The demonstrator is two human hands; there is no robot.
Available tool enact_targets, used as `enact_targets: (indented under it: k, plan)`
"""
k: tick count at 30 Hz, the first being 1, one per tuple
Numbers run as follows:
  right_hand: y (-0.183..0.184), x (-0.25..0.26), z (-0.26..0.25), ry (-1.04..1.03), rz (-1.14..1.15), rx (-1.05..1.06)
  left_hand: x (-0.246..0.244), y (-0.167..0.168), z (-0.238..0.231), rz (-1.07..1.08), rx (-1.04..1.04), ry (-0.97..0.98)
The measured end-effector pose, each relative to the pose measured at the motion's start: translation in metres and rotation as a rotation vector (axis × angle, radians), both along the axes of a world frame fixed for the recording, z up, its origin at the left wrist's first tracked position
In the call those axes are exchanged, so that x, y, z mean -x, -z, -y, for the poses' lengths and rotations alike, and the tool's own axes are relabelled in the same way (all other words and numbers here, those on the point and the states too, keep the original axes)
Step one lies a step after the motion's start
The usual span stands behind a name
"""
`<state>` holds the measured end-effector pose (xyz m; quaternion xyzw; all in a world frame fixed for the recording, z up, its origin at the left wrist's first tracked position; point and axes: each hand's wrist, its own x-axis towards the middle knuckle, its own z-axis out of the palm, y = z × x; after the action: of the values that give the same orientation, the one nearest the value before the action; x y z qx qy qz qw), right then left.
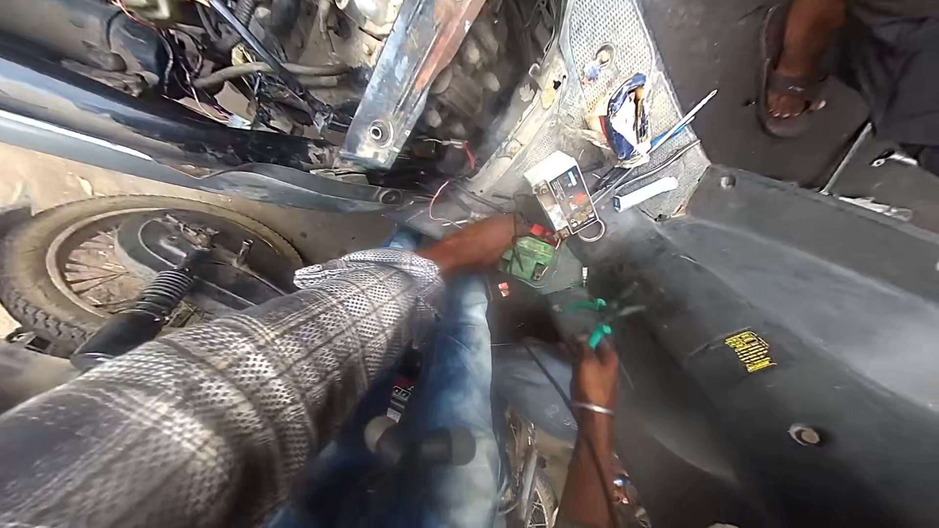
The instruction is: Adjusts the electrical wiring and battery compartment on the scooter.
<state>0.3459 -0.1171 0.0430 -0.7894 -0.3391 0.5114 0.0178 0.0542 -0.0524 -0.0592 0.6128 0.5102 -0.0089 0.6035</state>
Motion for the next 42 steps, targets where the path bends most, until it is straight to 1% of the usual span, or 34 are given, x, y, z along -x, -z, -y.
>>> enact_targets:
  k: [2,3,5,7,8,12,14,16,18,20,22,24,26,28,30,32,37,40,41,42]
  plan:
    - [-0.014,0.001,0.010,0.114,-0.054,-0.149,0.004,-0.006,-0.005,0.014,0.008,0.019]
    - [-0.020,0.005,0.010,0.206,-0.096,-0.201,0.007,-0.007,-0.006,0.017,0.036,0.014]
    - [-0.031,0.017,0.002,0.395,-0.233,-0.265,0.014,-0.004,-0.008,-0.012,0.081,0.034]
    - [-0.041,0.024,-0.009,0.470,-0.368,-0.326,0.019,0.002,-0.010,-0.016,0.106,0.047]
    - [-0.044,0.026,-0.014,0.462,-0.431,-0.365,0.020,0.002,-0.014,-0.014,0.122,0.063]
    - [-0.047,0.026,-0.039,0.286,-0.581,-0.478,0.024,-0.009,-0.024,-0.044,0.186,0.098]
    - [-0.043,0.025,-0.054,0.213,-0.666,-0.541,0.025,-0.018,-0.023,-0.042,0.223,0.049]
    - [-0.038,0.029,-0.071,0.136,-0.795,-0.577,0.029,-0.023,-0.016,-0.026,0.246,-0.041]
    - [-0.035,0.040,-0.092,0.128,-0.949,-0.565,0.035,-0.024,-0.011,-0.001,0.263,-0.125]
    - [-0.037,0.052,-0.111,0.111,-1.138,-0.516,0.037,-0.024,-0.008,0.000,0.283,-0.171]
    - [-0.042,0.071,-0.123,0.166,-1.281,-0.471,0.038,-0.020,-0.009,-0.014,0.278,-0.164]
    - [-0.051,0.085,-0.126,0.274,-1.353,-0.391,0.041,-0.016,-0.010,-0.025,0.246,-0.123]
    - [-0.052,0.084,-0.121,0.344,-1.344,-0.255,0.045,-0.013,-0.010,-0.025,0.218,-0.082]
    - [-0.043,0.069,-0.108,0.373,-1.250,-0.110,0.051,-0.012,-0.010,-0.005,0.213,-0.071]
    - [-0.034,0.049,-0.091,0.349,-1.158,-0.023,0.053,-0.014,-0.014,-0.008,0.243,-0.049]
    - [-0.028,0.038,-0.076,0.346,-1.142,0.027,0.056,-0.008,-0.018,-0.022,0.252,-0.013]
    - [-0.033,0.032,-0.060,0.418,-1.190,0.061,0.058,-0.007,-0.022,-0.024,0.296,-0.020]
    - [-0.033,0.034,-0.063,0.386,-1.203,0.061,0.056,-0.004,-0.020,-0.019,0.311,-0.041]
    - [-0.033,0.035,-0.065,0.342,-1.145,0.052,0.056,-0.003,-0.020,-0.028,0.309,-0.034]
    - [-0.033,0.035,-0.068,0.254,-1.005,0.022,0.055,-0.002,-0.019,-0.034,0.307,-0.030]
